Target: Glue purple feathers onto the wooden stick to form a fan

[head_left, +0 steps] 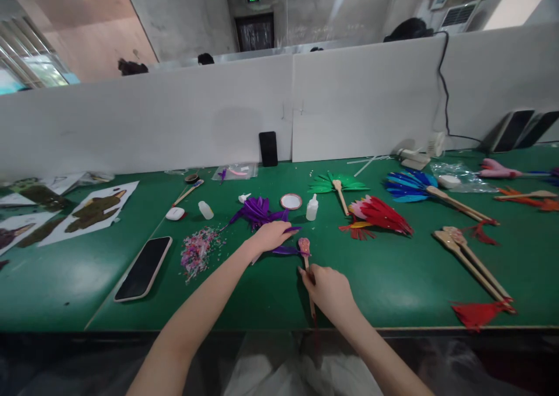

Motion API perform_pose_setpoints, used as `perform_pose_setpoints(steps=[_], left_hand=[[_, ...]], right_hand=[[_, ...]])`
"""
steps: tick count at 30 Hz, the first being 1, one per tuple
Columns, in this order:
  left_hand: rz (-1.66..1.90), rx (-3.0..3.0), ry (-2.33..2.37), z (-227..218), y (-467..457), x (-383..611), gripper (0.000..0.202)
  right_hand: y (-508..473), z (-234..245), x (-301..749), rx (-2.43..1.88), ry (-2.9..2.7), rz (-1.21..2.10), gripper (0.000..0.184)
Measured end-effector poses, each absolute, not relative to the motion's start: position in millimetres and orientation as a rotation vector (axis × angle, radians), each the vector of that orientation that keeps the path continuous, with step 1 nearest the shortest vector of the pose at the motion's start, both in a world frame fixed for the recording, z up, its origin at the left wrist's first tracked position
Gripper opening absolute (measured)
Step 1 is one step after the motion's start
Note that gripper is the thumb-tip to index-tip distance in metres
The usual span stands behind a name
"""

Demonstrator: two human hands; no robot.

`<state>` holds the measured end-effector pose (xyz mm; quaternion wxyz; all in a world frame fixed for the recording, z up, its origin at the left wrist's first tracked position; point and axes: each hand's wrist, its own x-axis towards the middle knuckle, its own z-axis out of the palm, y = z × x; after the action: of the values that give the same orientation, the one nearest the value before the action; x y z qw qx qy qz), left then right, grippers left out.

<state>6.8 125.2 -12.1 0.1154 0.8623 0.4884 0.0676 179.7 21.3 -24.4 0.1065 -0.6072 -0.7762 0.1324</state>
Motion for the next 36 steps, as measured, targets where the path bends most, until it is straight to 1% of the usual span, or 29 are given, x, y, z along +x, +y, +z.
perform_pose_setpoints(steps=[3,9,12,18,21,24,25,28,30,34,36], left_hand=[[0.072,2.561,1.464,-12,125,12,0.028],[-0.151,2.689,1.475,-14,117,23,0.024],[-0.213,2.735,1.495,-18,110,28,0.025],[-0.258,2.723,1.567,-25,107,37,0.020],[-0.188,2.681,1.621,-23,107,37,0.017],[-0.018,2.599,1.759,-10,106,26,0.013],[0.057,2.556,1.831,-3,105,17,0.015],[0.286,2.364,2.106,15,99,-19,0.031],[0.359,2.210,2.251,20,89,-49,0.034],[0.382,1.915,2.430,14,57,-102,0.024],[0.415,1.817,2.475,10,39,-119,0.019]], right_hand=[[14,-18,185,-1.830,-2.373,0.383,0.030],[-9,-25,224,-1.884,-2.358,0.338,0.034],[-14,-29,237,-1.885,-2.350,0.296,0.033],[-13,-29,236,-1.890,-2.327,0.278,0.033],[-13,-29,234,-1.904,-2.326,0.285,0.034],[-15,-30,235,-1.902,-2.326,0.290,0.034],[-16,-30,235,-1.893,-2.330,0.288,0.035],[-19,-28,231,-1.843,-2.366,0.278,0.034],[-21,-27,224,-1.796,-2.392,0.271,0.034],[-27,-25,206,-1.735,-2.392,0.266,0.033],[-31,-25,200,-1.733,-2.380,0.260,0.036]])
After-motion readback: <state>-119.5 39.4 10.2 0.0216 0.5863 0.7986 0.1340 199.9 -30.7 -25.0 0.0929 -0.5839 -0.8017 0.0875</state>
